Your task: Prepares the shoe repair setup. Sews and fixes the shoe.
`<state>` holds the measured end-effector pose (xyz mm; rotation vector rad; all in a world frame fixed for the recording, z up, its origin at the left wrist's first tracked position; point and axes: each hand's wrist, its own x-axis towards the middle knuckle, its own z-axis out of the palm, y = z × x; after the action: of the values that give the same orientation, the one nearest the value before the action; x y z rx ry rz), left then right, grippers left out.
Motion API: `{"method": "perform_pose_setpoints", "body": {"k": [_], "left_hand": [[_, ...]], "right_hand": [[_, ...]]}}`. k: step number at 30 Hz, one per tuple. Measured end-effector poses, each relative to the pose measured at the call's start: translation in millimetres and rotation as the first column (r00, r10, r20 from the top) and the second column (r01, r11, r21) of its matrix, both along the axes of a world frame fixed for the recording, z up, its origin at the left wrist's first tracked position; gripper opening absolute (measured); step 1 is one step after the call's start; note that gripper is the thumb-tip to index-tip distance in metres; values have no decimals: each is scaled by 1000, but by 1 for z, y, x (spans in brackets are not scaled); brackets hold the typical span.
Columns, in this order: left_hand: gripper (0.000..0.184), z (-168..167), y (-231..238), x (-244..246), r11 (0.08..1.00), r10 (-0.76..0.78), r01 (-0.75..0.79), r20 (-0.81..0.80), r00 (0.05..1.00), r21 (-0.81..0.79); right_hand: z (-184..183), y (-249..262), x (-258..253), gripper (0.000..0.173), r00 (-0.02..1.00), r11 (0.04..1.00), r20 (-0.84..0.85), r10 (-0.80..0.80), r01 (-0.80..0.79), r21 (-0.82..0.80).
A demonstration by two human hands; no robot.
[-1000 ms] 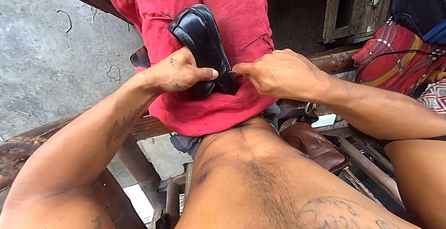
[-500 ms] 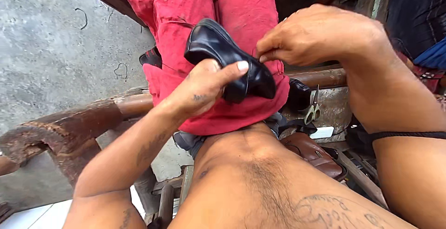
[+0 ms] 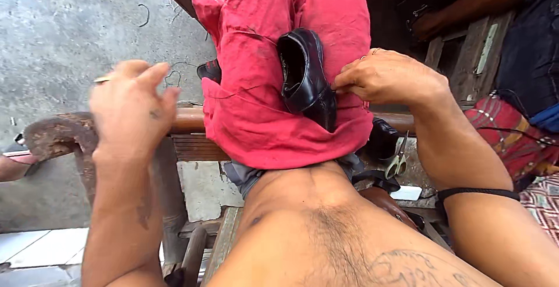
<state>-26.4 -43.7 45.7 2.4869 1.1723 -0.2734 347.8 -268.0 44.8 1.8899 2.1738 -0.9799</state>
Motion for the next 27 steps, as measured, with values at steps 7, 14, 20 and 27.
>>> {"method": "perform_pose_setpoints", "body": {"k": [7, 14, 20, 27], "left_hand": [[23, -5, -48, 155, 778, -547, 579, 191, 815, -243], [22, 12, -22, 144, 547, -681, 815, 465, 565, -189], [24, 4, 13, 151, 38, -220, 699, 676, 703, -715], [18, -22, -38, 193, 436, -775, 807, 289, 561, -398]], "right_hand": [[-1, -1, -9, 28, 1000, 999, 6, 19, -19, 29], [2, -19, -17, 29, 997, 983, 65, 32, -44, 180], [-6, -25, -18, 27, 998, 975, 50, 35, -45, 217], [-18, -46, -27, 24, 989, 925, -66, -129, 144, 351]]}}
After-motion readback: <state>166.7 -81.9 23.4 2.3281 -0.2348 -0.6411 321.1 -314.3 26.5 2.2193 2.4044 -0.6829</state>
